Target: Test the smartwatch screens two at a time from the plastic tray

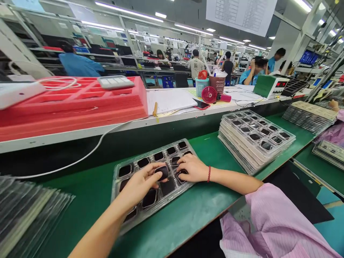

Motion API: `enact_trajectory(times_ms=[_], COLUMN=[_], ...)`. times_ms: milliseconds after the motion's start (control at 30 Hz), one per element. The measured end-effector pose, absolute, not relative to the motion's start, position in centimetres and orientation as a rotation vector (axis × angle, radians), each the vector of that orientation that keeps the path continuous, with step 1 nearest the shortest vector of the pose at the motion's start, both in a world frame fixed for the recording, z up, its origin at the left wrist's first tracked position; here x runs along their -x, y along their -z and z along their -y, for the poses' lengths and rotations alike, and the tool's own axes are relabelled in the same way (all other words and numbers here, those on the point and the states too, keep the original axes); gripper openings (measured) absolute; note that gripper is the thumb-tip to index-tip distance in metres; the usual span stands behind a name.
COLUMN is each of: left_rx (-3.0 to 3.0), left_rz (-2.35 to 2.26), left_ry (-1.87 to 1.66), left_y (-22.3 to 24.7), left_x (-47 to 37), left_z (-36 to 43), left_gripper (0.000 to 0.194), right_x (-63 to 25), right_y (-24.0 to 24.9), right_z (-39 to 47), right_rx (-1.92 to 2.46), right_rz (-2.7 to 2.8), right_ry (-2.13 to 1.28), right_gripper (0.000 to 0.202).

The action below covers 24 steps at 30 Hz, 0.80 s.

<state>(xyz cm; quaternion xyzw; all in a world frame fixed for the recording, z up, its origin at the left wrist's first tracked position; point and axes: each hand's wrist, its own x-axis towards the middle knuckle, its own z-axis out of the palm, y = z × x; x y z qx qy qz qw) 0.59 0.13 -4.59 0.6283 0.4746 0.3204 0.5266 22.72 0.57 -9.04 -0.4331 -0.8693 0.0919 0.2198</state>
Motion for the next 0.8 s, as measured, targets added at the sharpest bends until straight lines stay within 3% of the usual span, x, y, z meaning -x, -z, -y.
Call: enact_trajectory(times_ms=[167, 333, 467, 567, 733, 800], left_rx=[-1.399, -1.620, -2.231, -2.448, -2.114, -1.890], left_rz=[-1.092, -1.075, -1.205, -1.267, -1.924, -1.945], left_ry=[-0.752, -0.598, -0.535, -0.563, -0.735, -0.674], left_y=[4.3, 4.9, 5.9, 6.5, 8.4, 9.3], left_x=[-0.5, -0.5, -0.6, 1.1, 7.2, 9.1], left_z=[0.8, 1.4, 2.3, 2.7, 2.3, 2.1], left_gripper=[0.061, 0.075, 0.054, 0.054, 0.070, 0.068], right_x=[-26.1, -29.6, -30.2, -29.9, -29.1, -28.7], right_y=[8.5, 9.0, 9.4, 9.4, 10.3, 10.8], right_z=[0.0, 0.7, 1.3, 1.6, 2.0, 2.1], right_rx=[1.191, 1.383, 1.356, 1.325, 1.246, 1.250], right_rz=[2.310, 2.300, 2.301, 2.203, 1.900, 1.828], right_ry=[-0.183, -0.151, -0.312, -0.524, -0.754, -0.778], right_gripper=[0.010, 0.016, 0.019, 0.014, 0.010, 0.010])
